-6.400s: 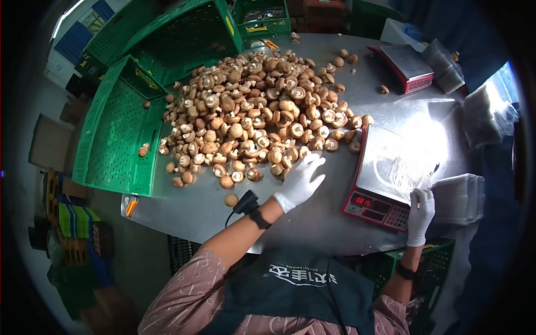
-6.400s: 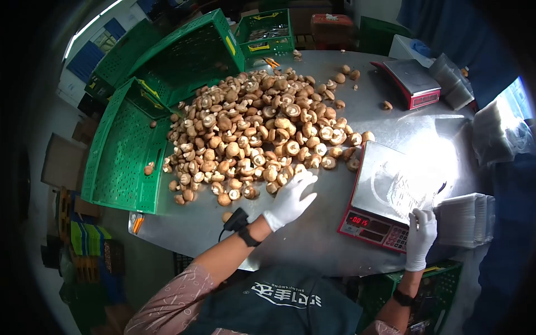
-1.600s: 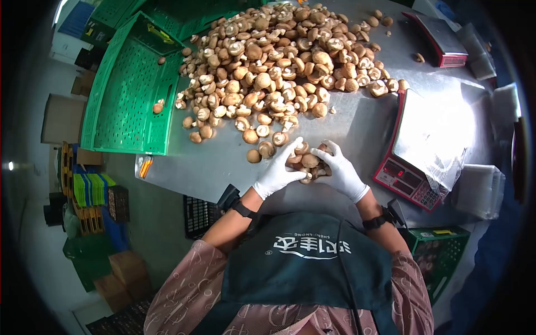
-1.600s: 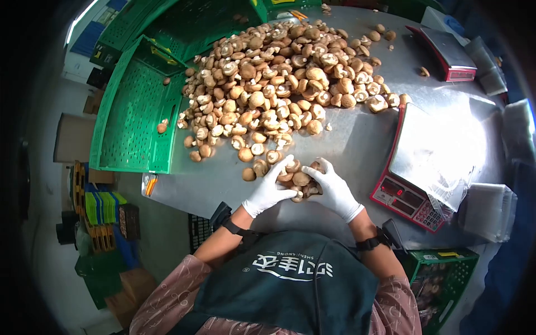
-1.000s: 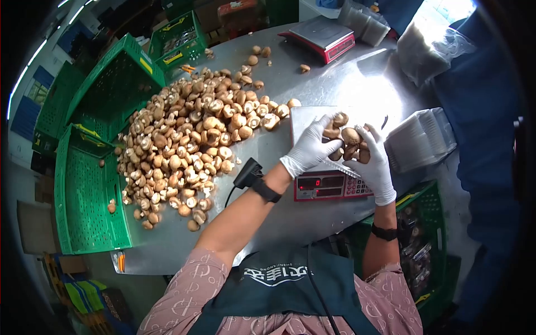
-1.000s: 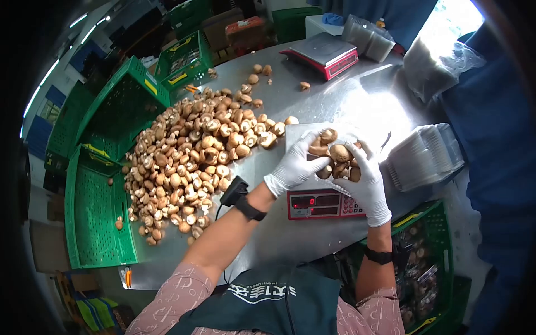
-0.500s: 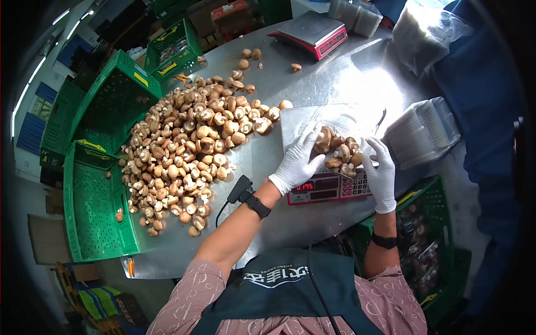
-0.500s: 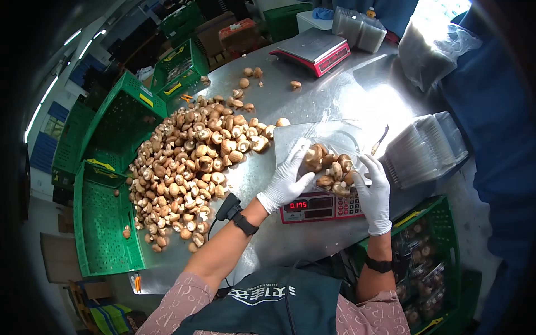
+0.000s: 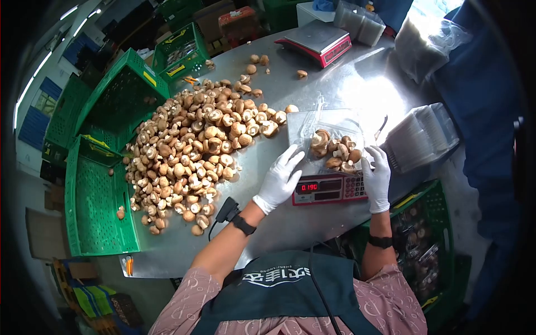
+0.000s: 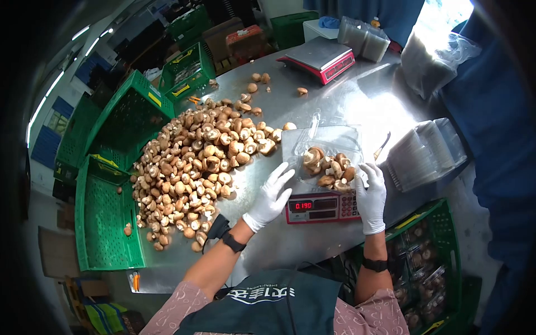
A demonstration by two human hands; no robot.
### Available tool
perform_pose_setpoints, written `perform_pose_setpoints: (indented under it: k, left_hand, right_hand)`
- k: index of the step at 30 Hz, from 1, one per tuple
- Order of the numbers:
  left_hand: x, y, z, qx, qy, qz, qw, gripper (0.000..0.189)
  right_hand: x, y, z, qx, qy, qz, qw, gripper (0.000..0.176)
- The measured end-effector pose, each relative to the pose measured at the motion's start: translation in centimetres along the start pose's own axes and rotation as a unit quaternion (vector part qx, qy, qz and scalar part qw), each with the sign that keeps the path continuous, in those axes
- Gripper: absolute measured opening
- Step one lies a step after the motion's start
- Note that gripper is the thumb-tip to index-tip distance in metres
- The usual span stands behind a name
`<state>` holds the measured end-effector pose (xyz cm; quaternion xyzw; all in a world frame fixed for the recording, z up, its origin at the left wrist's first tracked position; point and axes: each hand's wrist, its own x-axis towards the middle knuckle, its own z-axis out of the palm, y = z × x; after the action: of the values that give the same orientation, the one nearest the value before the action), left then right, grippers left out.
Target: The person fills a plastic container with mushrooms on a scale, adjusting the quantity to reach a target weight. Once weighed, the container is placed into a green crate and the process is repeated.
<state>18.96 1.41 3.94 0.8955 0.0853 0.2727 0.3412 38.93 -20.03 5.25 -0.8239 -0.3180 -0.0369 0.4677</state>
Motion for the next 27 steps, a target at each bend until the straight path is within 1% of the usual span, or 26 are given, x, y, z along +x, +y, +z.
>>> perform_pose_setpoints:
  k: [1, 2, 4, 5, 6, 8, 9, 11, 12, 13, 15, 16, 17, 18, 19, 20, 21, 22, 24, 25, 26, 27]
  left_hand:
    - [-1.4, 0.0, -1.1, 0.003, 0.006, -0.022, 1.000, 0.045]
    - [-2.9, -0.1, -2.3, 0.007, 0.012, -0.045, 0.999, 0.045]
    - [-6.8, -1.2, -4.5, 0.044, 0.029, -0.079, 0.995, 0.043]
    - [-9.1, -1.7, -5.7, 0.077, 0.053, -0.097, 0.991, 0.042]
    - [-11.6, -2.5, -6.7, 0.126, 0.070, -0.120, 0.982, 0.043]
    - [-16.9, -3.8, -8.9, 0.243, 0.103, -0.155, 0.952, 0.046]
    - [-19.1, -3.6, -10.3, 0.270, 0.107, -0.188, 0.938, 0.048]
    - [-24.1, -4.2, -11.1, 0.342, 0.112, -0.248, 0.900, 0.055]
    - [-26.0, -3.8, -11.7, 0.363, 0.093, -0.276, 0.885, 0.059]
    - [-28.0, -3.7, -12.0, 0.376, 0.082, -0.296, 0.874, 0.061]
    - [-31.1, -3.4, -12.1, 0.384, 0.072, -0.323, 0.862, 0.063]
    - [-32.2, -3.1, -12.1, 0.363, 0.069, -0.335, 0.867, 0.066]
    - [-33.2, -2.9, -12.0, 0.342, 0.067, -0.346, 0.871, 0.070]
    - [-33.8, -2.7, -11.9, 0.341, 0.070, -0.352, 0.869, 0.070]
    - [-34.2, -2.5, -11.7, 0.324, 0.128, -0.361, 0.865, 0.072]
    - [-34.6, -2.4, -11.6, 0.307, 0.186, -0.369, 0.857, 0.075]
    - [-35.0, -2.9, -11.8, 0.306, 0.190, -0.390, 0.848, 0.083]
    - [-34.8, -3.2, -12.2, 0.305, 0.194, -0.395, 0.845, 0.083]
    - [-34.0, -4.0, -12.9, 0.252, 0.229, -0.394, 0.854, 0.090]
    - [-33.5, -4.4, -13.3, 0.267, 0.205, -0.389, 0.858, 0.095]
    - [-33.0, -4.7, -13.6, 0.267, 0.207, -0.391, 0.856, 0.095]
    - [-32.2, -4.7, -14.0, 0.279, 0.181, -0.367, 0.869, 0.095]
  right_hand:
    - [-0.3, -0.4, 0.1, -0.042, 0.034, -0.044, 0.998, 0.027]
    - [-0.6, -0.7, 0.2, -0.041, 0.031, -0.048, 0.998, 0.027]
    - [-1.4, -2.0, 0.5, -0.001, 0.056, -0.048, 0.997, 0.024]
    - [-2.1, -3.6, 0.6, 0.049, 0.033, 0.009, 0.998, 0.022]
    - [-2.7, -5.1, 1.0, 0.074, 0.011, 0.018, 0.997, 0.019]
    - [-4.4, -6.6, 2.9, 0.119, -0.025, -0.042, 0.992, 0.018]
    - [-5.5, -7.8, 4.3, 0.164, -0.061, -0.024, 0.984, 0.016]
    - [-7.9, -10.3, 6.9, 0.155, -0.176, -0.038, 0.971, 0.016]
    - [-9.0, -11.3, 8.2, 0.151, -0.229, -0.049, 0.960, 0.016]
    - [-10.0, -12.8, 9.3, 0.130, -0.278, -0.104, 0.946, 0.018]
    - [-12.1, -13.9, 12.1, 0.112, -0.393, -0.125, 0.904, 0.016]
    - [-12.7, -14.4, 13.2, 0.096, -0.453, -0.136, 0.876, 0.016]
    - [-13.2, -15.0, 14.3, 0.094, -0.460, -0.138, 0.872, 0.016]
    - [-13.7, -15.7, 15.3, 0.089, -0.484, -0.172, 0.853, 0.016]
    - [-14.1, -16.3, 16.5, 0.085, -0.507, -0.206, 0.832, 0.017]
    - [-14.4, -16.7, 17.7, 0.085, -0.512, -0.209, 0.829, 0.017]
    - [-14.5, -17.1, 18.9, 0.079, -0.523, -0.230, 0.817, 0.017]
    - [-14.6, -17.5, 20.2, 0.073, -0.533, -0.251, 0.804, 0.018]
    - [-15.0, -17.9, 23.4, 0.064, -0.526, -0.270, 0.804, 0.019]
    - [-15.2, -18.0, 24.9, 0.055, -0.514, -0.285, 0.807, 0.021]
    - [-15.6, -18.2, 26.4, 0.055, -0.516, -0.288, 0.805, 0.021]
    - [-16.0, -18.4, 27.9, 0.074, -0.460, -0.305, 0.831, 0.024]
